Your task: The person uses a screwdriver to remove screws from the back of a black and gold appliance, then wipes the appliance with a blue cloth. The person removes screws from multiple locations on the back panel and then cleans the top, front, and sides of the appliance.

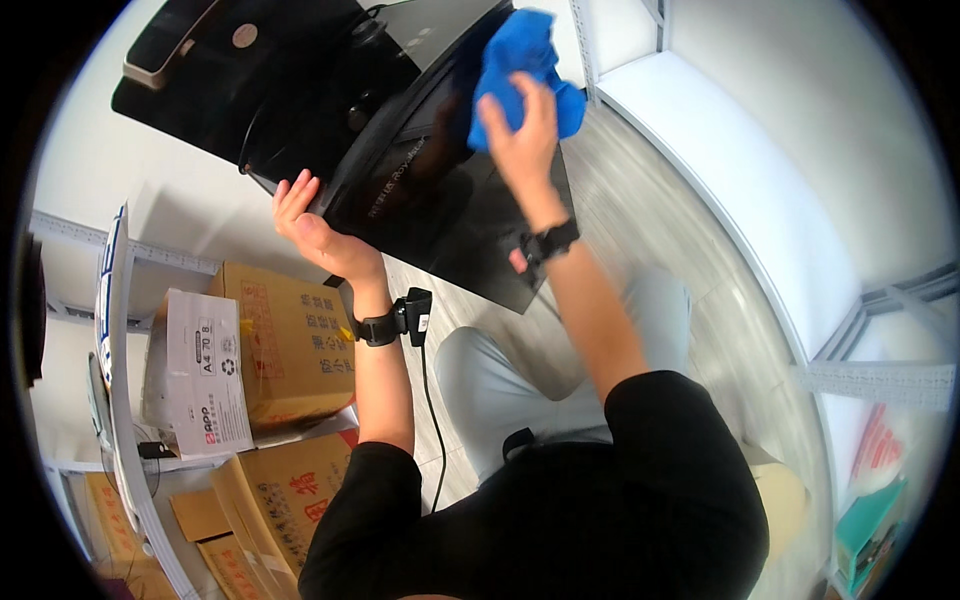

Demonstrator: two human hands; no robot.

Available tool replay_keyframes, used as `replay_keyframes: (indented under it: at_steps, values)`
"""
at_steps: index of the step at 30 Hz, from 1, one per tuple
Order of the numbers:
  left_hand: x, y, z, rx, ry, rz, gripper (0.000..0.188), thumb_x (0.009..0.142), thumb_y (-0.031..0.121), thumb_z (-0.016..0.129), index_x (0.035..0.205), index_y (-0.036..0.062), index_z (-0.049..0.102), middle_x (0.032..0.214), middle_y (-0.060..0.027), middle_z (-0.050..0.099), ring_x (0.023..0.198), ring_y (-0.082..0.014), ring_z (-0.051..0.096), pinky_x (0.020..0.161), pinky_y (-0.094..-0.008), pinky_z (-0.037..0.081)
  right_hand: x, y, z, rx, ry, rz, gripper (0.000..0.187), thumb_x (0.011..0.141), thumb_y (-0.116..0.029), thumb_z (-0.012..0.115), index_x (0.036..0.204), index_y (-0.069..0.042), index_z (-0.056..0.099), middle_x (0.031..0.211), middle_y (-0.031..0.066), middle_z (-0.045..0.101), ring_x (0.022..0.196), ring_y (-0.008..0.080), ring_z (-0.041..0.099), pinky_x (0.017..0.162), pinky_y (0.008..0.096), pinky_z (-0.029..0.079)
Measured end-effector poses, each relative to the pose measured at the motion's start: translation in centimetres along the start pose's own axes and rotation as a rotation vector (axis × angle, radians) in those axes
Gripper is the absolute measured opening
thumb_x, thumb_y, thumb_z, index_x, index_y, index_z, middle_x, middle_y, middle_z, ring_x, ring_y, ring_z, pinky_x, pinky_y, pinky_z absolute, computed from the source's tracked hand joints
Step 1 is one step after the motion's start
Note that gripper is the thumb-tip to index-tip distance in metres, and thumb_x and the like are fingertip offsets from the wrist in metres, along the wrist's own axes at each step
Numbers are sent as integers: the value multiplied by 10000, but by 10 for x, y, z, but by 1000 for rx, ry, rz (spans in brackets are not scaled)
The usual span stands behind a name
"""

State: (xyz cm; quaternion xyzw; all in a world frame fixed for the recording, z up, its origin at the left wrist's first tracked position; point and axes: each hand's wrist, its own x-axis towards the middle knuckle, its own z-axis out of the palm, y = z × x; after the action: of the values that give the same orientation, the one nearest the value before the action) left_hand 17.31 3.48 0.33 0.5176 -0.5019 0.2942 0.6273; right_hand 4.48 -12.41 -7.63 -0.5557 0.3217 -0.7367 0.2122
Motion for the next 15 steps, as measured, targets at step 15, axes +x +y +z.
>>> replay_keyframes:
  at_steps: [15]
  values:
    - [-4, -9, 0, 38, -22, 76, 566, 1059, 404, 197, 1059, 5, 599, 1158, -133, 627, 1259, -302, 479, 1128, -446, 305, -40, 111, -20, -44, 84, 438, 484, 891, -324, 682, 1241, -14, 556, 1218, 211, 575, 1147, 369, 538, 976, 405, 426]
